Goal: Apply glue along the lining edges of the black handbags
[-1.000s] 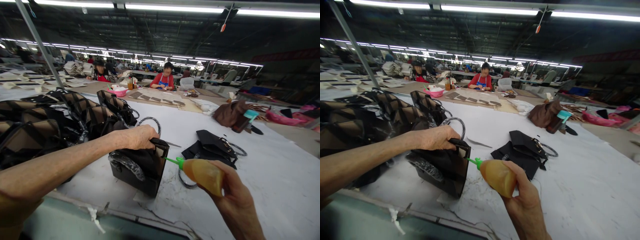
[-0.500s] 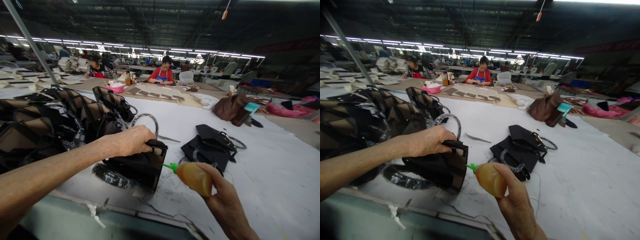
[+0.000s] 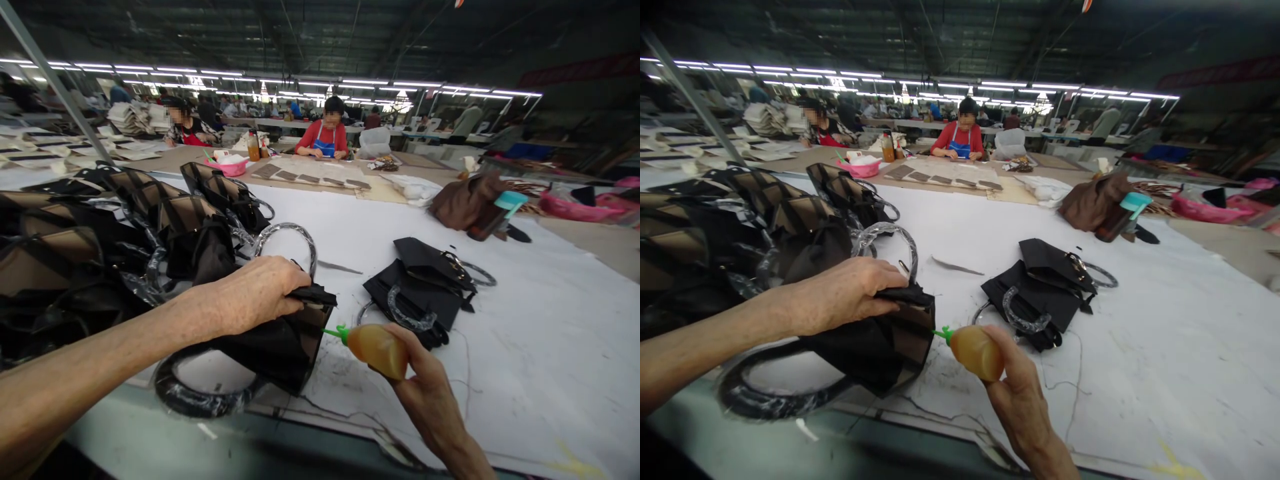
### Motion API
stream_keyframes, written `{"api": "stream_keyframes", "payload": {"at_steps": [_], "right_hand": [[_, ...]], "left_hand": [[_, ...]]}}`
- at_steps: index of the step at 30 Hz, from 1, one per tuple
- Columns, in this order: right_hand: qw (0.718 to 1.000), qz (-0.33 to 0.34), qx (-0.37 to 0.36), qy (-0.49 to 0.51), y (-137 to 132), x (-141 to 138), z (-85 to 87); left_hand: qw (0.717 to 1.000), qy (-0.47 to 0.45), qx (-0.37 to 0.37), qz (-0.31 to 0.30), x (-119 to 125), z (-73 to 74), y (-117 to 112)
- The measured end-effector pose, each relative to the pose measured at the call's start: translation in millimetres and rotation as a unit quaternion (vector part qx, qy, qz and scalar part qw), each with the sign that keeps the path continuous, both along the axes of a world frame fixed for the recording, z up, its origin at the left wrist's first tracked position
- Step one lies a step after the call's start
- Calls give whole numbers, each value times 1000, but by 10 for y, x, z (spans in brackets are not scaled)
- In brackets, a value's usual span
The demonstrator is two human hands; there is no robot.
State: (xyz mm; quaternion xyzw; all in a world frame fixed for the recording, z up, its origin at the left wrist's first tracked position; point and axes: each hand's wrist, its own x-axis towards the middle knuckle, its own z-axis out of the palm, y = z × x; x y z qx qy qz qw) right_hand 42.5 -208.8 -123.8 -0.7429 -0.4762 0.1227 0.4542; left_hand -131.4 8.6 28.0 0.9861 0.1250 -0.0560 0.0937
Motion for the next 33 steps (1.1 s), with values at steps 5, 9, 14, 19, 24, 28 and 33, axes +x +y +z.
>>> {"api": "stream_keyframes", "payload": {"at_steps": [5, 9, 14, 19, 24, 28, 33], "right_hand": [[1000, -18, 3, 23, -1, -35, -39], [998, -30, -6, 61, 23, -75, -1], [995, -29, -7, 96, 35, -100, 44], [995, -34, -13, 94, 13, -120, 0], [994, -23, -23, 102, -17, -168, -59], [994, -23, -32, 104, -57, -190, -89], [992, -20, -43, 115, -105, -210, -113]], "left_hand": [[1000, -20, 16, -13, -57, -46, -43], [999, -31, 17, -13, -129, -78, -76], [999, -37, 26, -7, -210, -122, -140], [998, -40, 38, 0, -260, -170, -191], [998, -52, 44, -2, -329, -203, -261], [997, -62, 44, 5, -384, -243, -323], [996, -80, 31, 4, -446, -314, -370]]}}
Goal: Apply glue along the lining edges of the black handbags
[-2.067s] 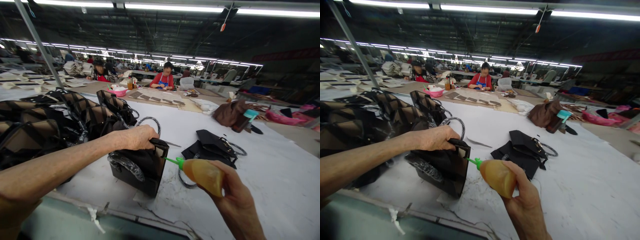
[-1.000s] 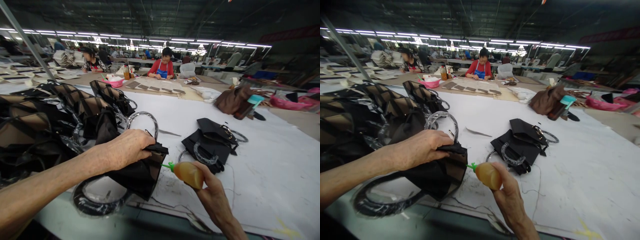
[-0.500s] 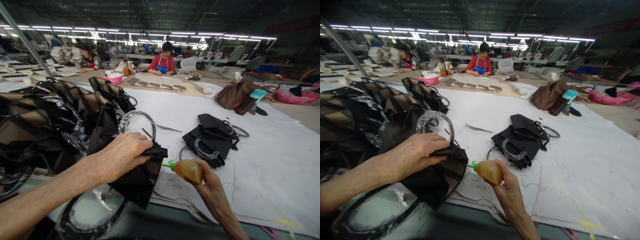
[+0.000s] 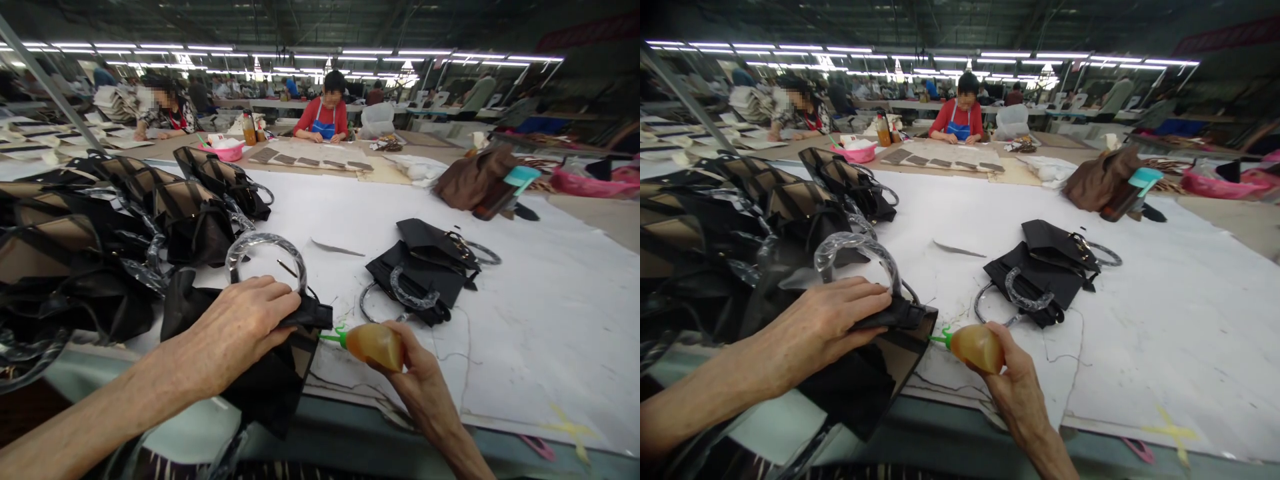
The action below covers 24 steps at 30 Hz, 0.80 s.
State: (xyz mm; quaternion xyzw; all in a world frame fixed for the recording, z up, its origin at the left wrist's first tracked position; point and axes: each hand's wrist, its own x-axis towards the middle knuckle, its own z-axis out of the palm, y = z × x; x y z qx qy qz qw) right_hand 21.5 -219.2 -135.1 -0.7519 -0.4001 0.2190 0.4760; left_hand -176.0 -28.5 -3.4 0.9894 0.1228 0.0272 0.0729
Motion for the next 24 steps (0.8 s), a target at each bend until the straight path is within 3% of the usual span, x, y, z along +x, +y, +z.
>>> {"api": "stream_keyframes", "payload": {"at_steps": [12, 24], "right_hand": [[998, 3, -13, 53, -45, 22, -72], [997, -12, -13, 81, -68, -35, -99]], "left_hand": [[996, -78, 44, -7, -190, -167, -171], [990, -124, 65, -13, -258, -236, -249]]}}
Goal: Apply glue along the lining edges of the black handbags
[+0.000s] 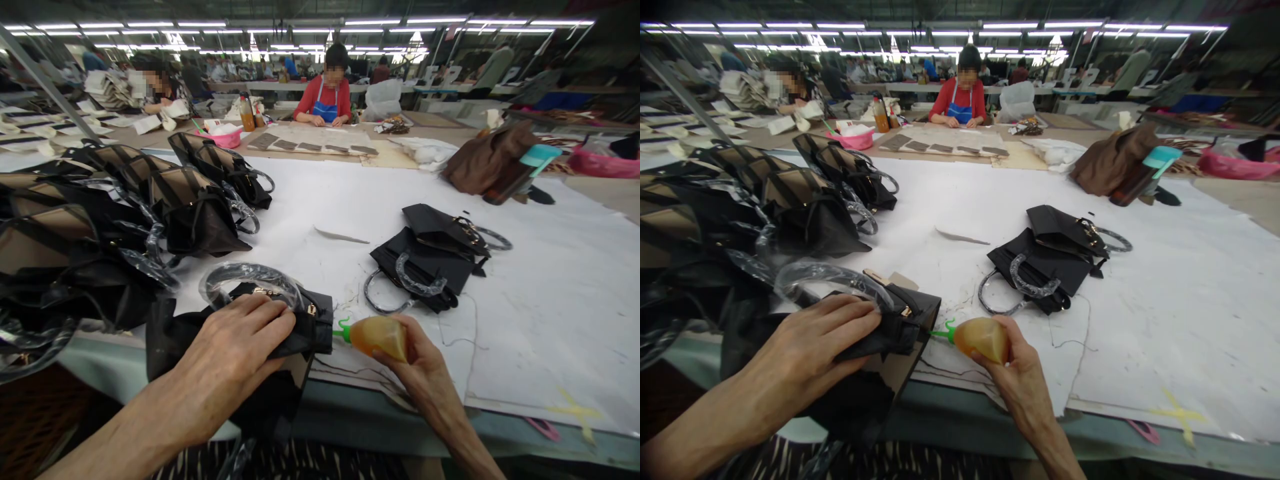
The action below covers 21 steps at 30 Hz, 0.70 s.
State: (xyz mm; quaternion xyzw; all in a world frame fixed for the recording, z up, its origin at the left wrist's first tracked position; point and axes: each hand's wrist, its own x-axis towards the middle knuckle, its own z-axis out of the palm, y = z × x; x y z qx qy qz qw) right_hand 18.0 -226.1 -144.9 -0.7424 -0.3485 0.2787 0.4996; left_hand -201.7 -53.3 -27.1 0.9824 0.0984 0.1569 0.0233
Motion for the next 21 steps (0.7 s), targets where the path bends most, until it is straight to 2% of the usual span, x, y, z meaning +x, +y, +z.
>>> {"api": "stream_keyframes", "payload": {"at_steps": [6, 13, 21], "right_hand": [[1000, 10, 0, -6, -39, -39, 23], [998, 27, -12, 49, -41, -3, 4], [1000, -8, 12, 15, 7, -11, -11]], "left_hand": [[1000, 10, 2, 3, -22, -13, -15], [1000, 21, 5, 11, -8, -24, -4], [1000, 18, 7, 5, -4, -26, -2]]}}
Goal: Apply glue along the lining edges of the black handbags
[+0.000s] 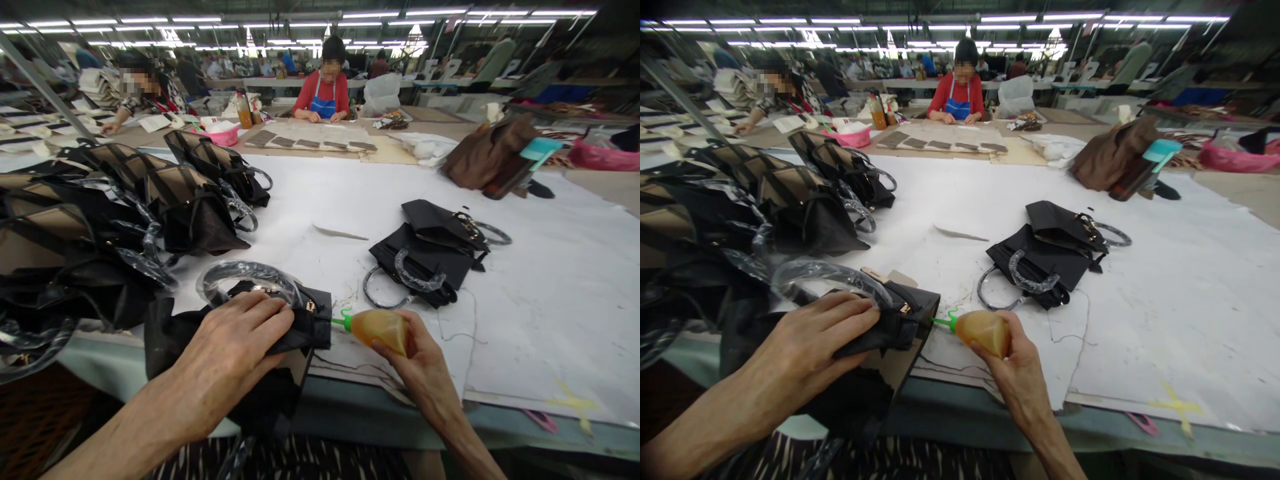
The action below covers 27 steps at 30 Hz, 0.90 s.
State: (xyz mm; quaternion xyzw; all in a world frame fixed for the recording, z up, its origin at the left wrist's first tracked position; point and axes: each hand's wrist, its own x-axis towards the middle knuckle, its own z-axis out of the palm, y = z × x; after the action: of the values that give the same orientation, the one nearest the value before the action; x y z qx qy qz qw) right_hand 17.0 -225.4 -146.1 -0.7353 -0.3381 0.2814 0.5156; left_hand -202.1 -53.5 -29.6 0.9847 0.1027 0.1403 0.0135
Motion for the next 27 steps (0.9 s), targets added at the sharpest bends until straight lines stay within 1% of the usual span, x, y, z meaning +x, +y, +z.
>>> {"api": "stream_keyframes", "payload": {"at_steps": [6, 9, 12, 17, 22, 27], "right_hand": [[999, -4, 20, -50, 3, -44, 51], [997, 17, -1, -71, -24, -50, 65], [998, 20, -31, -48, -57, -25, 51], [999, 18, -20, 29, -90, 14, 21], [998, 26, -45, 35, -85, -27, 10], [997, 29, -43, 63, -75, -35, 24]], "left_hand": [[1000, -5, -3, -5, 26, 0, 19], [1000, -2, -3, -5, 34, 15, 20], [1000, 0, -5, -7, 28, 21, 19], [1000, 6, -13, -7, 13, 24, 14], [1000, -4, -9, -12, 14, 22, 6], [1000, -17, 3, -5, -26, -18, -2]]}}
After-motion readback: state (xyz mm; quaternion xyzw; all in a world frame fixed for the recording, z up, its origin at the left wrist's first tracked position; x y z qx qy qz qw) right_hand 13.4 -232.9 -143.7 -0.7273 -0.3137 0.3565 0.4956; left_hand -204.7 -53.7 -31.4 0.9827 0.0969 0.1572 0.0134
